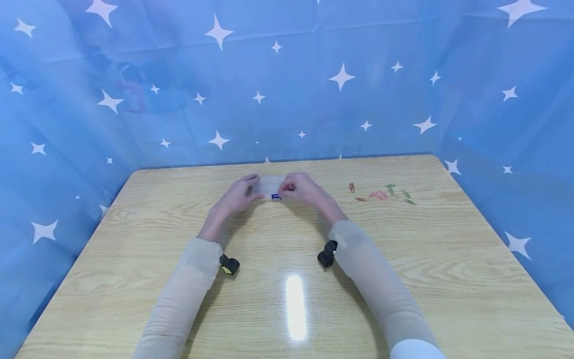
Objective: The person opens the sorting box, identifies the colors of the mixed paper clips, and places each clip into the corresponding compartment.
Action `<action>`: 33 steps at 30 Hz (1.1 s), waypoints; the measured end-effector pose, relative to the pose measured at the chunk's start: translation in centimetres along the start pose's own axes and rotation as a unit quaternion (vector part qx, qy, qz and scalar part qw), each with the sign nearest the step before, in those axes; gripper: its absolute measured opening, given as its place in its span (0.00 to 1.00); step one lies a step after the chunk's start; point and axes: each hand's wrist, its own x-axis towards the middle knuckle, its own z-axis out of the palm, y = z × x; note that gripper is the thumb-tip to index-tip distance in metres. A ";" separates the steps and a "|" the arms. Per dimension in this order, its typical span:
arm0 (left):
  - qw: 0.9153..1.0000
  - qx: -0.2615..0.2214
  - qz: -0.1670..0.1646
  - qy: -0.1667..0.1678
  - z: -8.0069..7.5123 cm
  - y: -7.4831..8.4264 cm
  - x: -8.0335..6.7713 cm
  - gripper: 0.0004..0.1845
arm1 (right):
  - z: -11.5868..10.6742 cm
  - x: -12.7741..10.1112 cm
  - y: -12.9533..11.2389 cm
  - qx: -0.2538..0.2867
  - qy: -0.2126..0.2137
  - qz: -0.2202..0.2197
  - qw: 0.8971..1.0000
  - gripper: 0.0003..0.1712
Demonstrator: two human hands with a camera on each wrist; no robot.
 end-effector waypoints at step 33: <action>0.999 -0.032 -0.034 0.016 0.0 0.3 -0.6 0.36 | -2.3 -1.7 1.2 0.028 -0.005 0.093 0.995 0.14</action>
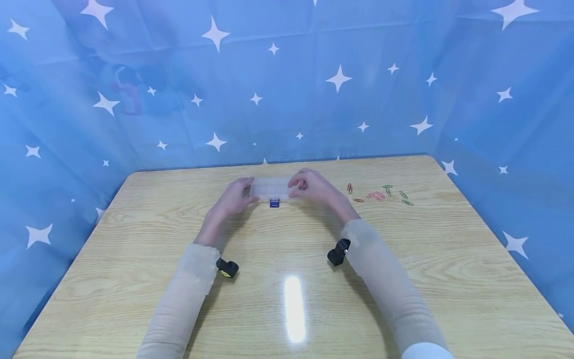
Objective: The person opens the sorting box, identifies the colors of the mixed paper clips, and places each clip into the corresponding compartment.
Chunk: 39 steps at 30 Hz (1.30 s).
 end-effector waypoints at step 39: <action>0.983 -0.155 -0.005 0.099 0.2 -1.0 -0.9 0.18 | -1.7 0.3 1.3 0.058 0.015 0.032 0.998 0.23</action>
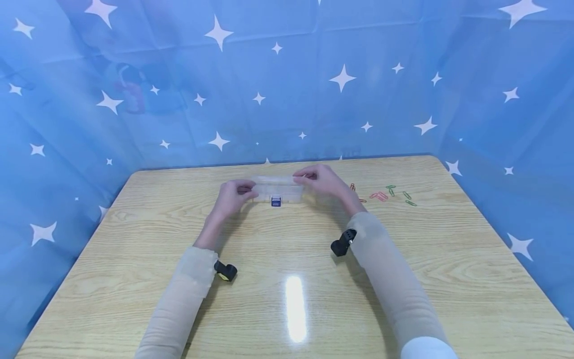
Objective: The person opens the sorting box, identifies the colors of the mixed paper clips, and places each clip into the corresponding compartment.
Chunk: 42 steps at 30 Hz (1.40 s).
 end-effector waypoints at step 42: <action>0.998 0.038 -0.016 -0.037 0.3 0.3 -0.1 0.19 | 2.8 3.5 0.3 0.029 0.172 0.145 0.974 0.13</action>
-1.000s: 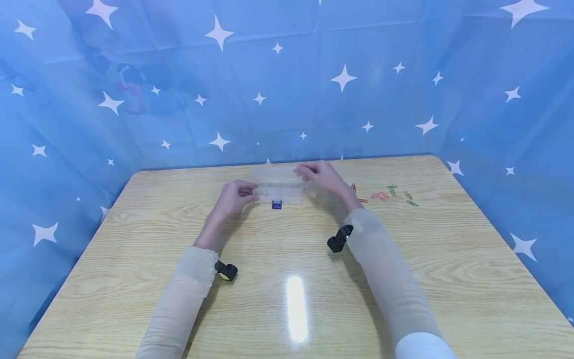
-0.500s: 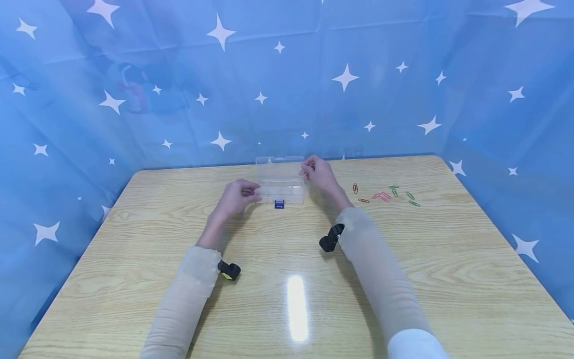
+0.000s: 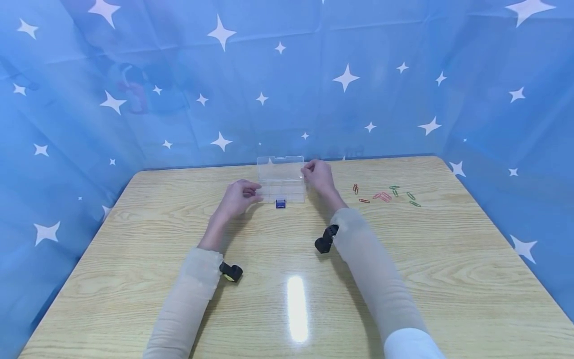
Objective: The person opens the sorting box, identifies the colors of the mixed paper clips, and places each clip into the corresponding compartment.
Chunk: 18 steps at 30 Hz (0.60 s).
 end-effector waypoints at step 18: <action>1.000 0.014 0.011 -0.010 0.1 0.0 -0.1 0.20 | -1.3 -0.4 -0.4 -0.045 -0.032 -0.019 0.998 0.12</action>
